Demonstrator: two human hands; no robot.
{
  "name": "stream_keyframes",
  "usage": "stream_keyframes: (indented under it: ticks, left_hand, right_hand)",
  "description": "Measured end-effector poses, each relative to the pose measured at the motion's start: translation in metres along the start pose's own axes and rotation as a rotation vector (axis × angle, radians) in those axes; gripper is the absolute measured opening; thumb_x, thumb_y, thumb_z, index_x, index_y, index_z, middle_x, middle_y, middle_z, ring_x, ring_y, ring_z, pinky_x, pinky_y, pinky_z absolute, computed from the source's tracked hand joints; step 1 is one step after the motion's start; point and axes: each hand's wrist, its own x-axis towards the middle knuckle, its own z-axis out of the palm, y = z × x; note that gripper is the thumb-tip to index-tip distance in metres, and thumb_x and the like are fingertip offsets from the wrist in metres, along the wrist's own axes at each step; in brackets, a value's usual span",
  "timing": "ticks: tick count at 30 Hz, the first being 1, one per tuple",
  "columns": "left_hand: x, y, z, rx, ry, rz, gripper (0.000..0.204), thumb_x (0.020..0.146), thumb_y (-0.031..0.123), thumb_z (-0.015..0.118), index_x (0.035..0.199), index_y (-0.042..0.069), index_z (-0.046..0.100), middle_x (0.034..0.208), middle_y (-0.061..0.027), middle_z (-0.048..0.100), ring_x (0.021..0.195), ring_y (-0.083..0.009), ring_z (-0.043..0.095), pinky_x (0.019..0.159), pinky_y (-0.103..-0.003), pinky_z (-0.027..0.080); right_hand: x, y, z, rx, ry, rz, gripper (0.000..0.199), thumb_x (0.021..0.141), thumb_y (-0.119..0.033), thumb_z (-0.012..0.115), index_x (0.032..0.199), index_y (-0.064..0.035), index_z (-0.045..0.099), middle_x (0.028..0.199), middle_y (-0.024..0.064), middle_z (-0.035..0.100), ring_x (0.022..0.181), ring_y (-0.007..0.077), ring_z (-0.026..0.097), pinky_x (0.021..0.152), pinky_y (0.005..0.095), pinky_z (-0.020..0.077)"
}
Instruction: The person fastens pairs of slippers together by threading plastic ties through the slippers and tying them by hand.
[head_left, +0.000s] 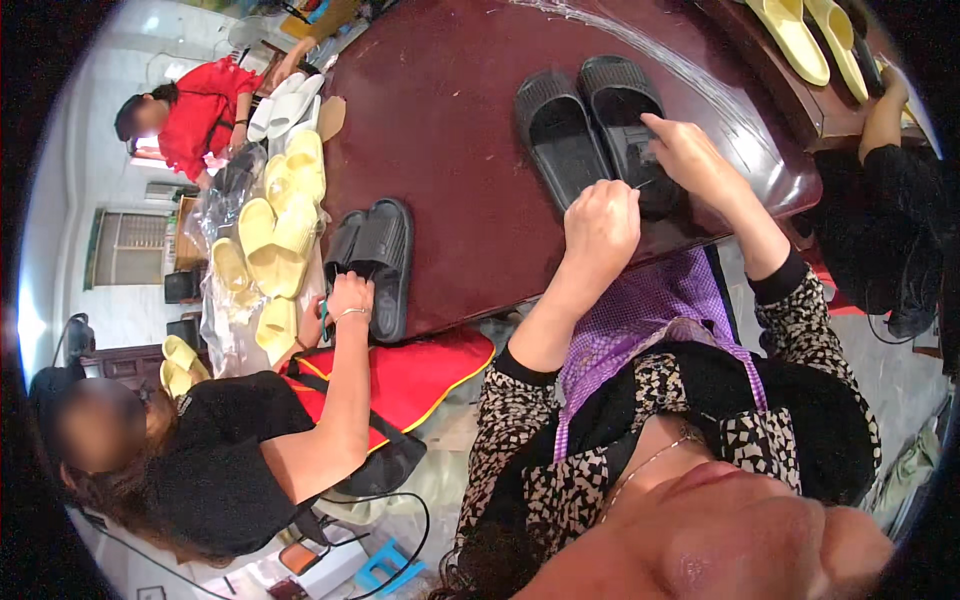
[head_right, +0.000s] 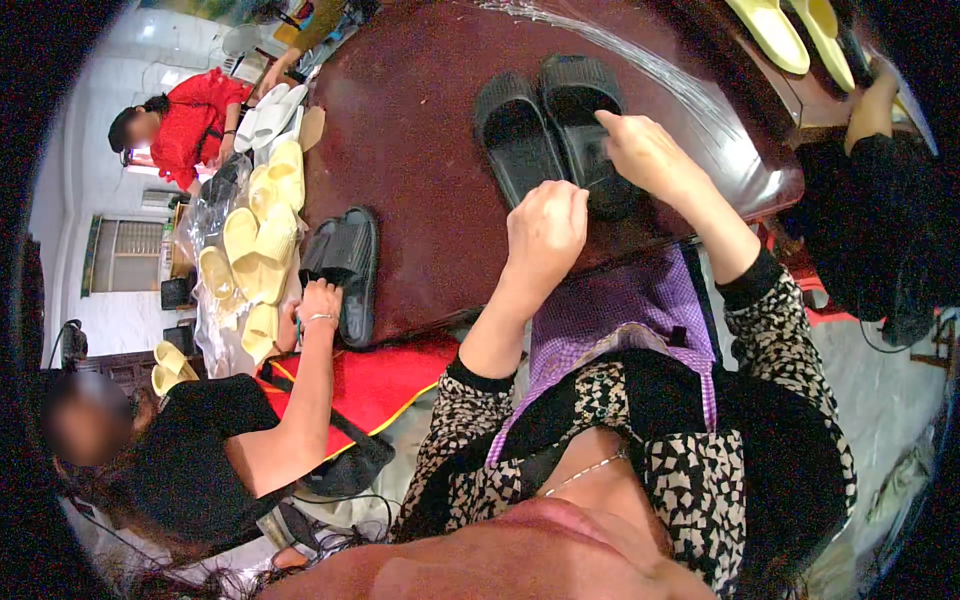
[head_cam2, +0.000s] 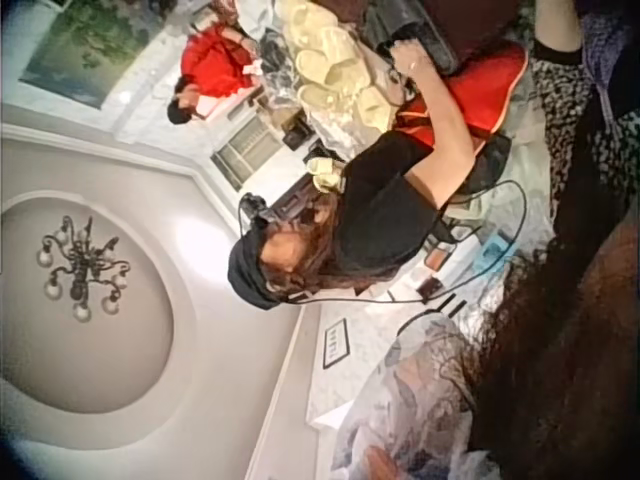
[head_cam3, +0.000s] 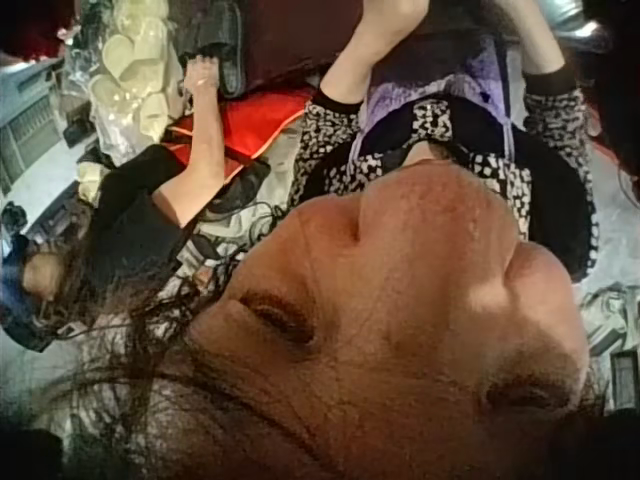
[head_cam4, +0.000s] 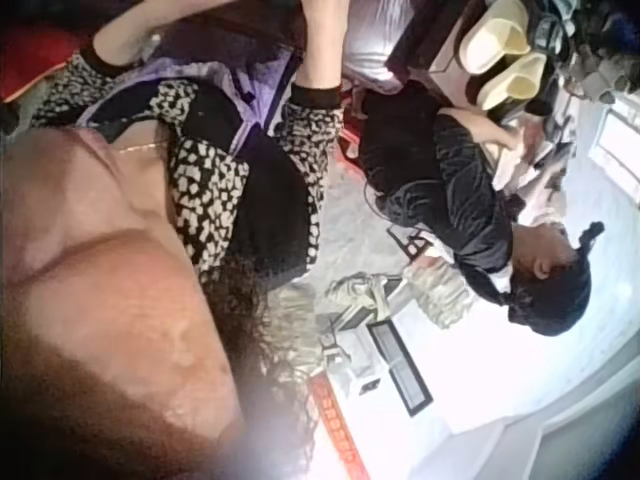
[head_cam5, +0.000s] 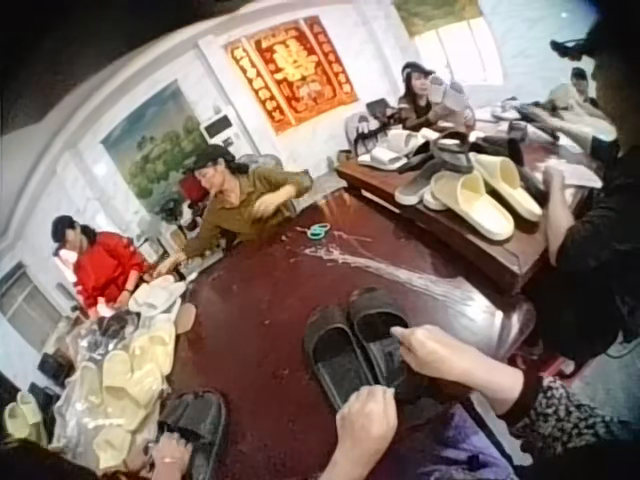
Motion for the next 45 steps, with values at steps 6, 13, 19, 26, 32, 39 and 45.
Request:
stream_keyframes:
  ticks: [6, 13, 19, 26, 32, 39, 45]
  left_hand:
    - [-0.016, 0.033, -0.023, 0.034, -0.042, 0.049, 0.015, 0.08, 0.012, 0.059, 0.071, 0.003, 0.051, 0.068, -0.0122, 0.053, 0.064, -0.0298, 0.056, 0.058, -0.039, 0.046]
    - [-0.02, 0.025, -0.023, 0.02, -0.109, 0.005, 0.01, 0.08, 0.011, 0.061, 0.074, 0.004, 0.057, 0.07, -0.0112, 0.057, 0.065, -0.0285, 0.058, 0.059, -0.037, 0.048]
    - [-0.004, -0.005, 0.004, 0.037, -0.085, -0.052, 0.014, 0.082, 0.014, 0.059, 0.073, 0.003, 0.058, 0.071, -0.0135, 0.06, 0.067, -0.0316, 0.06, 0.06, -0.041, 0.048]
    - [0.034, -0.04, 0.035, 0.157, -0.083, -0.122, 0.023, 0.083, 0.023, 0.058, 0.074, 0.002, 0.058, 0.075, -0.0166, 0.062, 0.07, -0.035, 0.061, 0.063, -0.044, 0.048]
    - [0.049, -0.06, 0.046, 0.201, -0.018, -0.138, 0.026, 0.084, 0.026, 0.057, 0.074, 0.002, 0.058, 0.075, -0.0172, 0.063, 0.071, -0.0359, 0.061, 0.064, -0.045, 0.049]
    - [0.038, -0.06, 0.055, 0.161, 0.106, -0.156, 0.024, 0.084, 0.022, 0.058, 0.072, 0.002, 0.056, 0.071, -0.0166, 0.061, 0.067, -0.0346, 0.062, 0.06, -0.044, 0.05]
    - [0.025, -0.051, 0.073, 0.136, 0.127, -0.164, 0.022, 0.085, 0.022, 0.057, 0.075, 0.002, 0.057, 0.075, -0.0167, 0.061, 0.07, -0.0349, 0.061, 0.062, -0.044, 0.049]
  right_hand:
    - [-0.017, -0.023, -0.012, 0.073, -0.071, 0.052, 0.04, 0.079, -0.004, 0.053, 0.118, 0.0045, 0.051, 0.087, 0.0289, 0.058, 0.086, 0.0412, 0.057, 0.072, 0.0434, 0.0468]
    - [-0.032, -0.02, -0.005, 0.183, -0.103, 0.134, 0.041, 0.079, -0.004, 0.055, 0.119, 0.004, 0.051, 0.087, 0.0283, 0.059, 0.085, 0.0418, 0.057, 0.072, 0.0443, 0.0468]
    - [-0.016, 0.006, 0.012, 0.066, -0.032, 0.013, 0.038, 0.08, -0.007, 0.056, 0.117, 0.0029, 0.052, 0.089, 0.0282, 0.06, 0.087, 0.0404, 0.059, 0.074, 0.0459, 0.0473]
    - [0.017, 0.007, 0.015, -0.032, 0.003, -0.002, 0.034, 0.08, -0.007, 0.056, 0.114, 0.0012, 0.054, 0.094, 0.0251, 0.061, 0.09, 0.0388, 0.059, 0.075, 0.0439, 0.0473]
    - [0.023, 0.033, -0.003, 0.116, 0.137, 0.0, 0.023, 0.082, -0.011, 0.058, 0.102, -0.001, 0.06, 0.086, 0.0209, 0.064, 0.082, 0.0349, 0.063, 0.07, 0.0399, 0.0486]
    - [0.04, 0.068, -0.017, 0.096, 0.186, 0.028, 0.022, 0.083, -0.018, 0.057, 0.095, -0.0005, 0.062, 0.08, 0.0219, 0.062, 0.077, 0.0343, 0.063, 0.068, 0.0394, 0.0478]
    - [0.08, 0.128, 0.013, -0.056, 0.136, 0.051, 0.031, 0.08, -0.029, 0.061, 0.087, 0.0002, 0.066, 0.088, 0.0225, 0.063, 0.084, 0.0367, 0.062, 0.074, 0.0422, 0.0483]
